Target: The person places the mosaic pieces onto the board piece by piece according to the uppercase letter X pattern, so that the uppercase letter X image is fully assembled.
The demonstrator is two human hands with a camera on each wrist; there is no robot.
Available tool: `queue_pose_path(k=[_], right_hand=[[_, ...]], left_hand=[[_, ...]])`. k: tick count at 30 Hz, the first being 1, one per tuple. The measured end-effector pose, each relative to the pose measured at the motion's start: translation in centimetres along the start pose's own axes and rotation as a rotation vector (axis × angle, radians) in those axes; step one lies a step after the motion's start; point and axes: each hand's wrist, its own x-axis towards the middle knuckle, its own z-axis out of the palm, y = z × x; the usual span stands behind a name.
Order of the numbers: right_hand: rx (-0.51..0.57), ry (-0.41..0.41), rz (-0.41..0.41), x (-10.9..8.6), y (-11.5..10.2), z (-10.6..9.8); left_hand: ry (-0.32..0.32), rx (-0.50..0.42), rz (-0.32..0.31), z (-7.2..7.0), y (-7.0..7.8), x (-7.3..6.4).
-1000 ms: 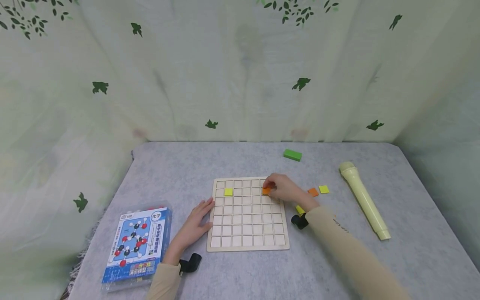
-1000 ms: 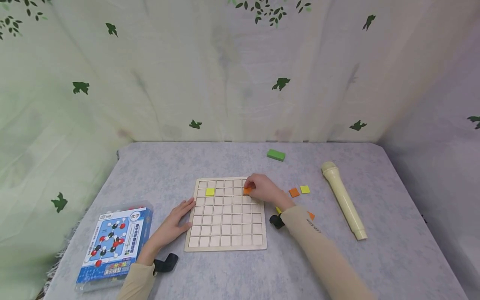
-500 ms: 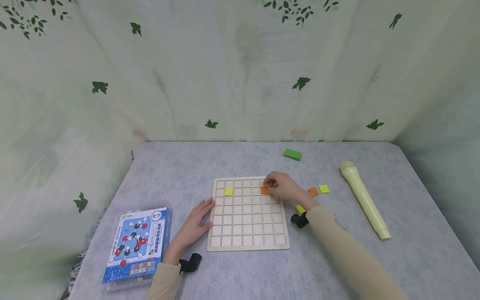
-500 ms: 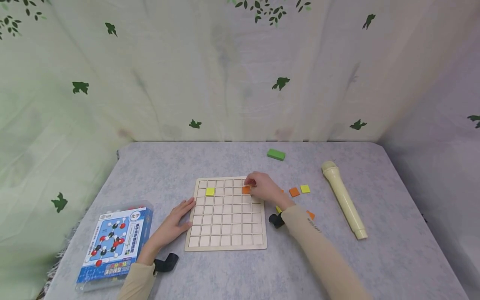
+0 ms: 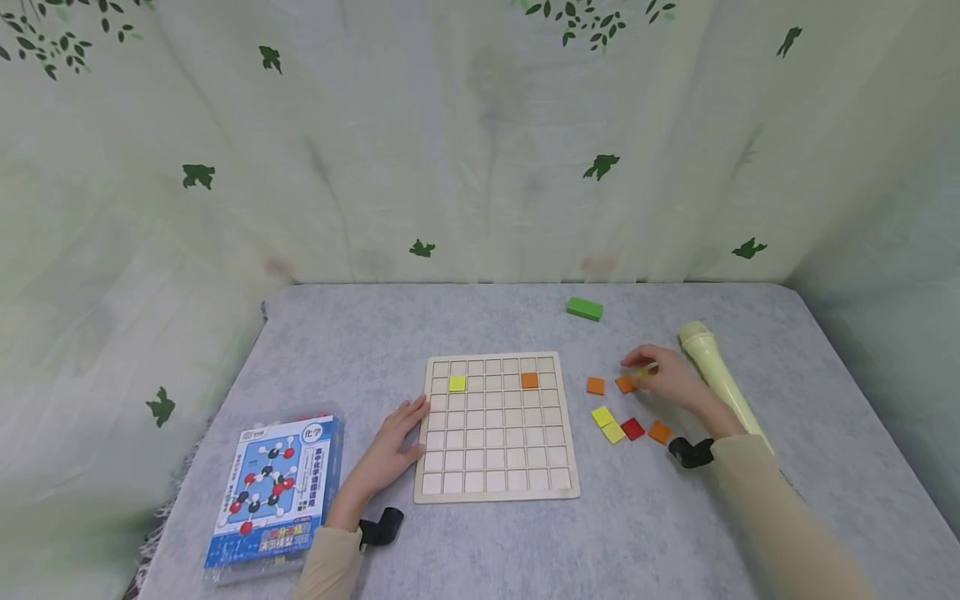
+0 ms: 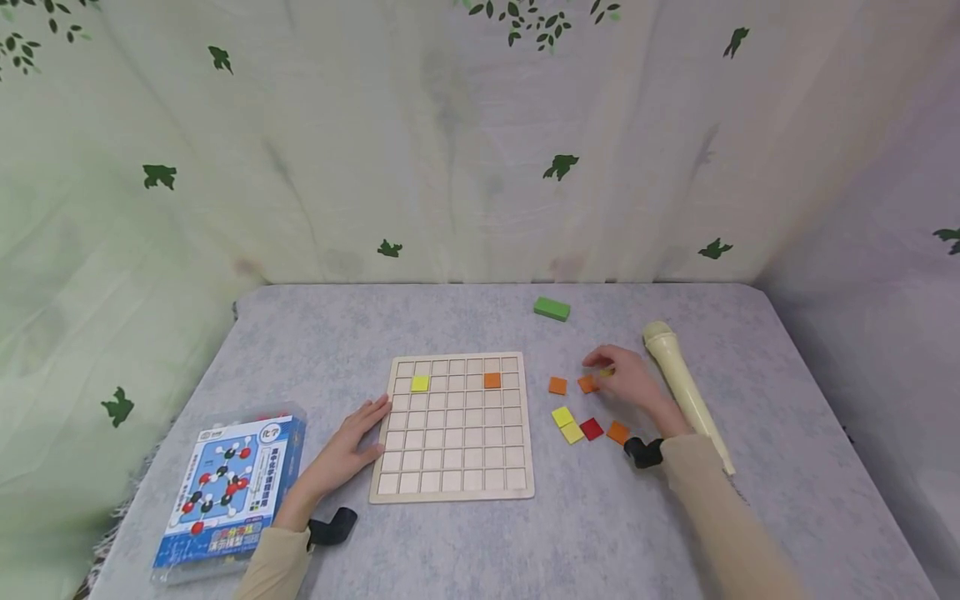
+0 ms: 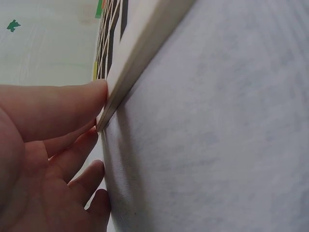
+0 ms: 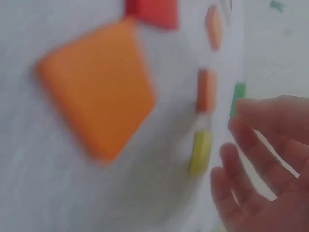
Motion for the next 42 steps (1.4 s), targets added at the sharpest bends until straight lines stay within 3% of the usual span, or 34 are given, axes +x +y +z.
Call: queue_pose_path(k=[4, 11, 17, 24, 30, 34, 42], right_hand=[[-0.065, 0.013, 0.040, -1.0, 1.4, -0.6], [-0.128, 0.041, 0.021, -0.9, 1.9, -0.6], [-0.090, 0.041, 0.002, -0.4, 1.2, -0.5], [-0.021, -0.012, -0.036, 1.2, -2.9, 1.5], [0.031, -0.089, -0.241, 3.1, -7.1, 5.4], [-0.005, -0.152, -0.339, 4.4, -9.7, 8.5], [-0.061, -0.274, -0.352, 6.0, -13.8, 13.0]], left_hand=[[0.004, -0.004, 0.007, 0.0, 0.1, -0.1], [0.005, -0.004, 0.004, -0.1, 0.2, -0.2], [-0.001, -0.008, -0.015, 0.0, 0.0, -0.1], [-0.015, -0.015, -0.038, 0.1, -0.5, 0.0], [-0.019, -0.019, -0.045, 0.2, -0.6, 0.1], [-0.019, -0.024, -0.045, 0.1, -0.6, 0.0], [-0.030, -0.022, -0.056, 0.0, -0.3, 0.0]])
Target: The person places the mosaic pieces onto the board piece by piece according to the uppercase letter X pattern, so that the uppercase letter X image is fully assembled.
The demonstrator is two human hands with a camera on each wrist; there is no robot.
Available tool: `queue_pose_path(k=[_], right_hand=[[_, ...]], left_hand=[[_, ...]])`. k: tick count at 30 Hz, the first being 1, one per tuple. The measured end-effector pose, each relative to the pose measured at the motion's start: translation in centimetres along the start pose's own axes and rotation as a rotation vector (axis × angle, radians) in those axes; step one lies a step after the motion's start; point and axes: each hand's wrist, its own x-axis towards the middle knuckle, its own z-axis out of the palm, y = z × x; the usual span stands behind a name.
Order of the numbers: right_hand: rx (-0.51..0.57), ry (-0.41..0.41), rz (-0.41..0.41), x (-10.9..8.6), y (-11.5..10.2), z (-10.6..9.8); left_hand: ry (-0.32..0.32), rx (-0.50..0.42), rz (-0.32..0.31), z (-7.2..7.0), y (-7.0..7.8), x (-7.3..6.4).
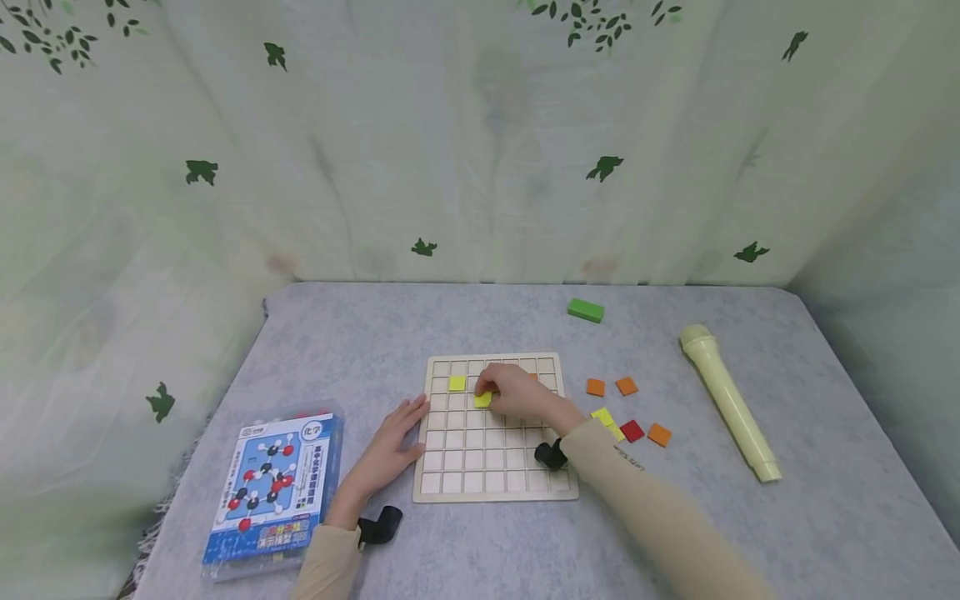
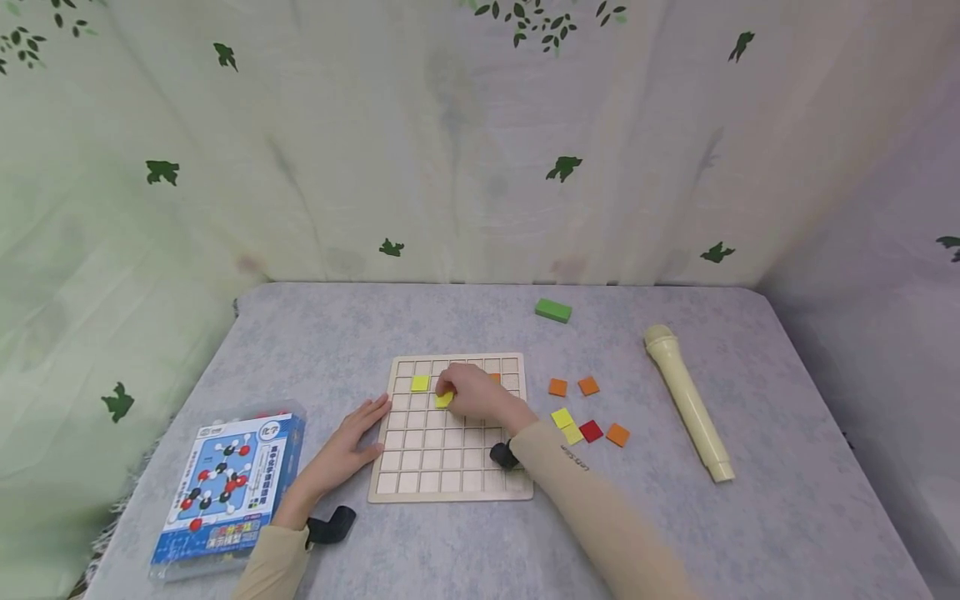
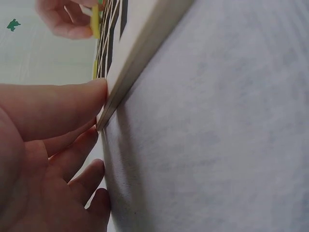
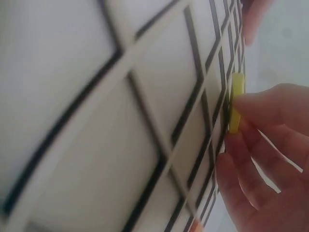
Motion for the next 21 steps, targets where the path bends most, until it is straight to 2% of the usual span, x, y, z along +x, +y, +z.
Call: queue_pose_path(k=[7, 13, 17, 21], right_hand=[[-0.125, -0.010, 0.016, 1.1, -1.5, 0.9], [-0.165, -0.001, 0.019, 0.9, -1.8, 1.1], [-0.116, 0.013, 0.016, 0.3, -1.3, 0.7], [0.017, 0.053, 0.034, -1.3, 0.0, -1.2]], left_hand=[[-0.006, 0.010, -0.009, -0.1, 0.2, 0.0], [-0.002, 0.011, -0.002, -0.1, 0.1, -0.1], [0.002, 0.014, 0.005, -0.1, 0.1, -0.1], [0.016, 0.012, 0.028, 0.0, 0.2, -0.1]])
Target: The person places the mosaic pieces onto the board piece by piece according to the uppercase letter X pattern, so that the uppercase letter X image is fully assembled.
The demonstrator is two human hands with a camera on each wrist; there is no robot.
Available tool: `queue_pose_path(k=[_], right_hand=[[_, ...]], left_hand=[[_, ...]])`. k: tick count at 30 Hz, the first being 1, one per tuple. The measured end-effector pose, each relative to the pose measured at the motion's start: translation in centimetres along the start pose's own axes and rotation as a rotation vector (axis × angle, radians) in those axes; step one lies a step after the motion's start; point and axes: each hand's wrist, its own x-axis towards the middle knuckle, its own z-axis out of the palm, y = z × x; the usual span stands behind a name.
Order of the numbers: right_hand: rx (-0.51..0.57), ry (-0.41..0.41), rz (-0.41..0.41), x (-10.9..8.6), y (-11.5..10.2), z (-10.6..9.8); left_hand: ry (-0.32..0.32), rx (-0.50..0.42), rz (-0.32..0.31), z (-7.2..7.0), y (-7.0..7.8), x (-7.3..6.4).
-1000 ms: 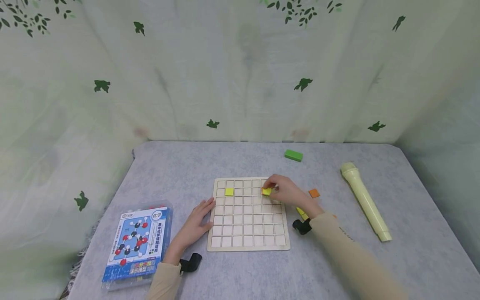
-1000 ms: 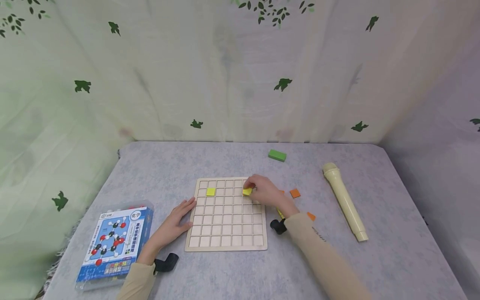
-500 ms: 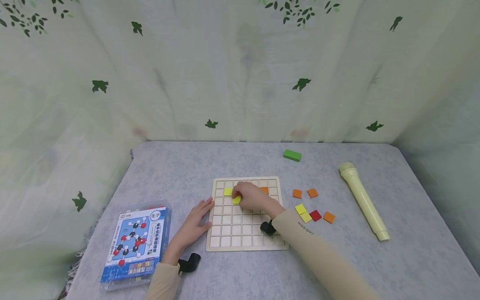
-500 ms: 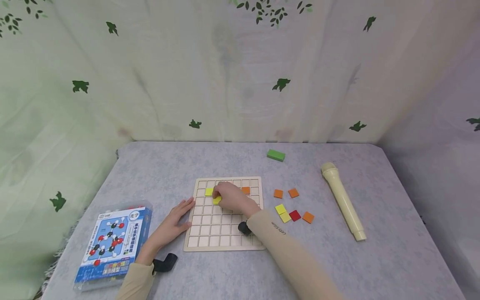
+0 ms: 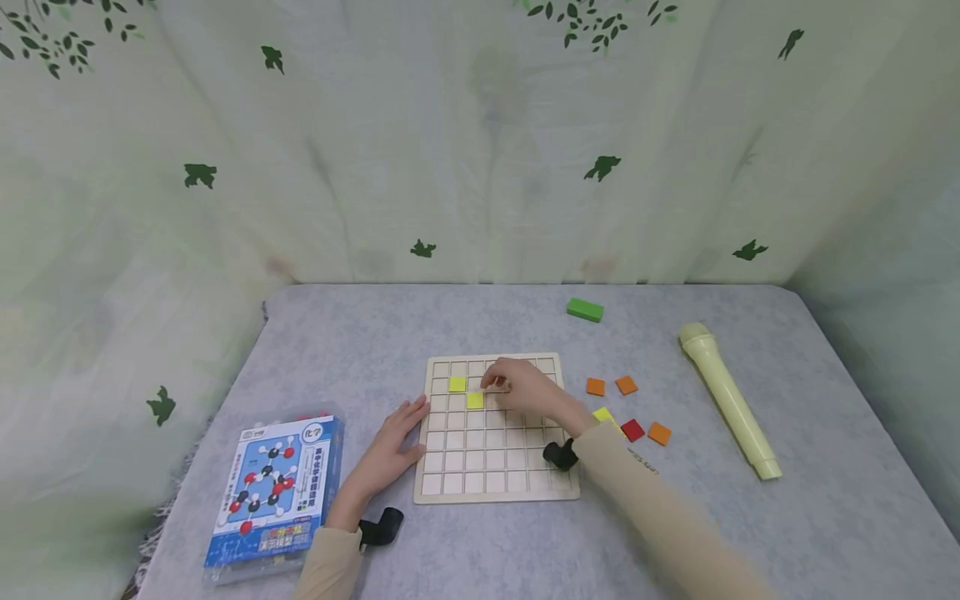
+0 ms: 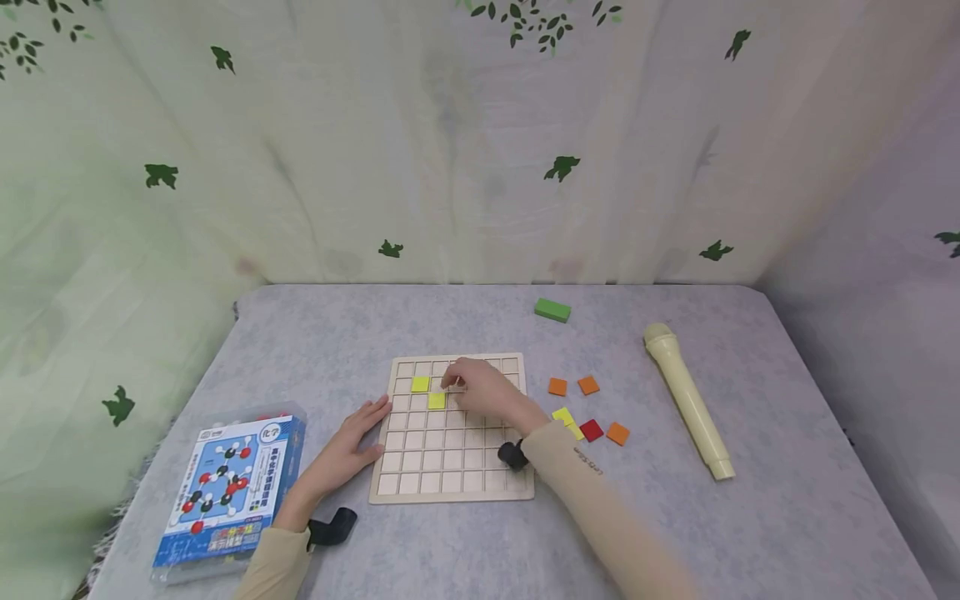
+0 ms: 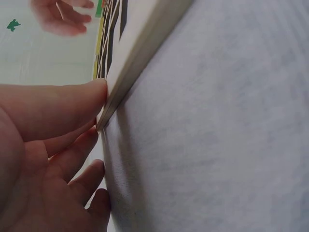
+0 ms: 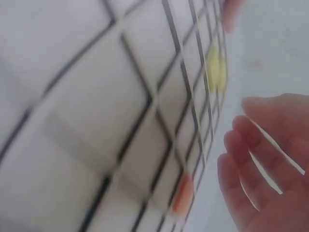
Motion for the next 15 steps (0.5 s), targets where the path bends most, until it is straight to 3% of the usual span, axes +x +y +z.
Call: queue_pose_path(k=[5, 9, 15], right_hand=[[0.081, 0.091, 0.020, -3.5, 3.5, -3.8], [0.070, 0.151, 0.132, -6.5, 6.7, -6.1], [0.065, 0.124, 0.288, -9.4, 8.8, -7.1]], left_hand=[[0.003, -0.006, -0.005, 0.1, 0.2, 0.1], [-0.001, -0.005, -0.010, 0.1, 0.3, 0.1], [0.003, 0.005, -0.007, 0.2, 0.1, 0.2]])
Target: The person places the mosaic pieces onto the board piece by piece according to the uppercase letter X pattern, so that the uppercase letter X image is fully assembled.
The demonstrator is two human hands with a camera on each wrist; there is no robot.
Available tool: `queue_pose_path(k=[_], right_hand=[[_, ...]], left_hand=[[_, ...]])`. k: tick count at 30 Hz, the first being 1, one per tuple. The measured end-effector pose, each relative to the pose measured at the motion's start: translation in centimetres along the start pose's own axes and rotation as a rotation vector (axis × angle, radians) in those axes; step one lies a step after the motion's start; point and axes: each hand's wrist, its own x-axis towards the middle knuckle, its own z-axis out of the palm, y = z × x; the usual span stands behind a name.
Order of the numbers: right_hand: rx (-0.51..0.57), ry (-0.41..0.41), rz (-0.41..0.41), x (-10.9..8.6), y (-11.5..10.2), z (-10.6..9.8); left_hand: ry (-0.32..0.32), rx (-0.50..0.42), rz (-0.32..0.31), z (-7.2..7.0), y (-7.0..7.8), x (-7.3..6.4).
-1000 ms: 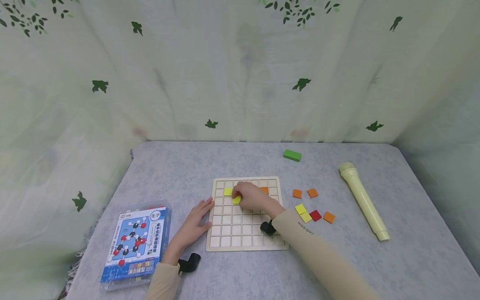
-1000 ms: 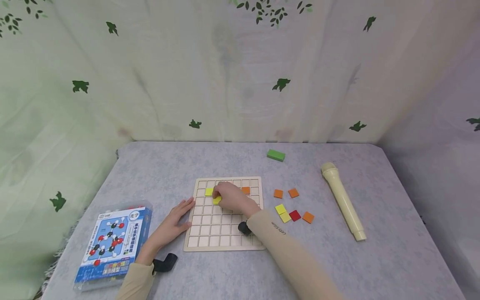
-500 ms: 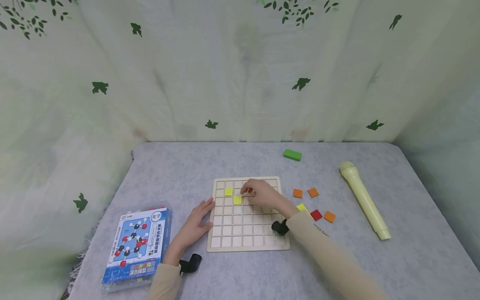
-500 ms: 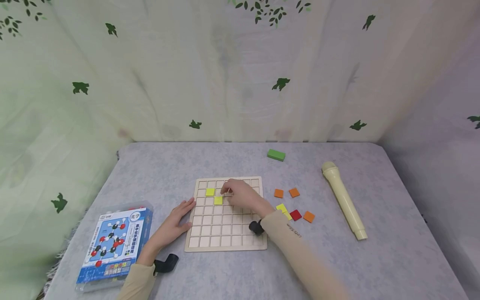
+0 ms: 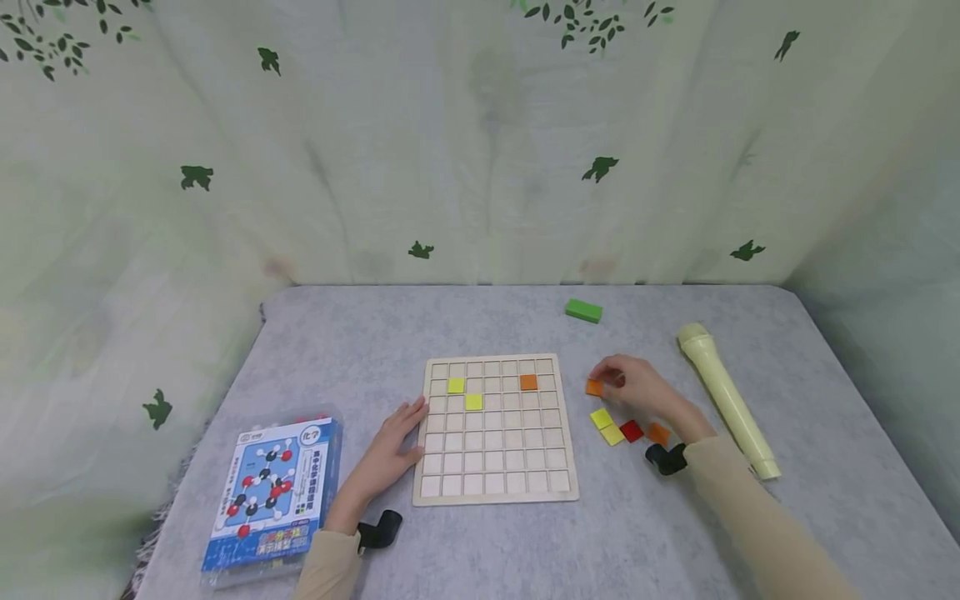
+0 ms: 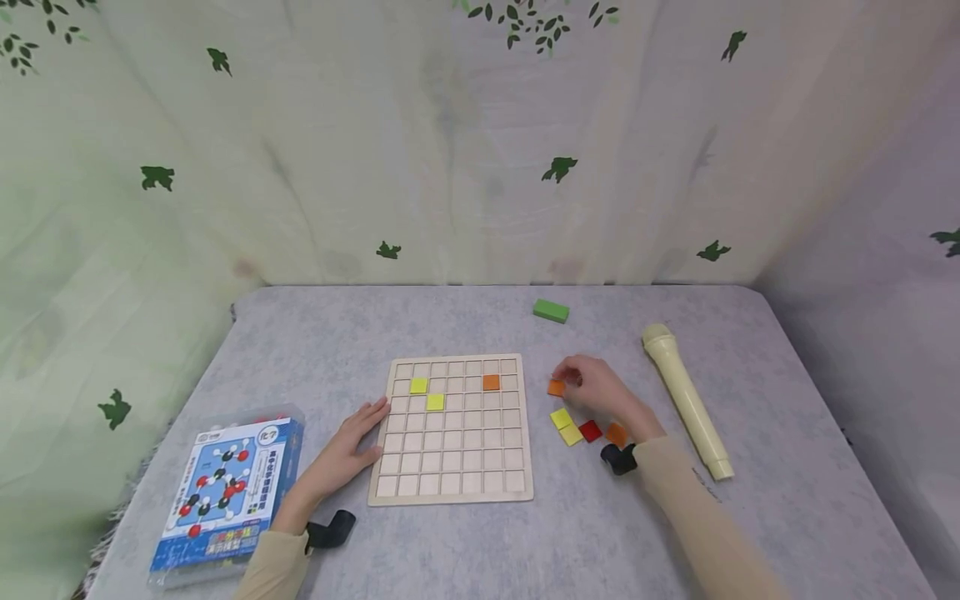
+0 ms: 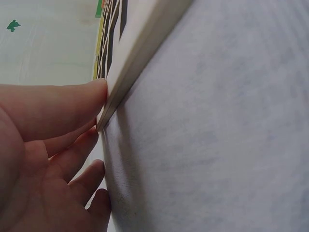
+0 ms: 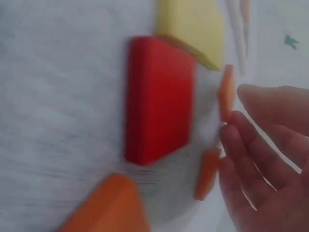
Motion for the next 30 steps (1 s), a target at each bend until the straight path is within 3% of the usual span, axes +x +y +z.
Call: queue_pose_path(k=[7, 13, 21, 30], right_hand=[[-0.100, 0.022, -0.056, 0.0, 0.2, 0.7], [-0.087, 0.011, -0.028, 0.7, -1.4, 1.2], [-0.027, -0.077, -0.235, 2.4, -5.7, 4.1], [-0.148, -0.100, -0.345, 4.5, -7.9, 7.7]], left_hand=[[-0.013, -0.011, -0.003, 0.0, 0.0, 0.1], [-0.029, -0.002, -0.036, -0.1, 0.1, 0.2], [-0.017, -0.019, -0.025, -0.2, 0.0, 0.0], [-0.009, -0.025, -0.016, -0.2, -0.2, 0.0]])
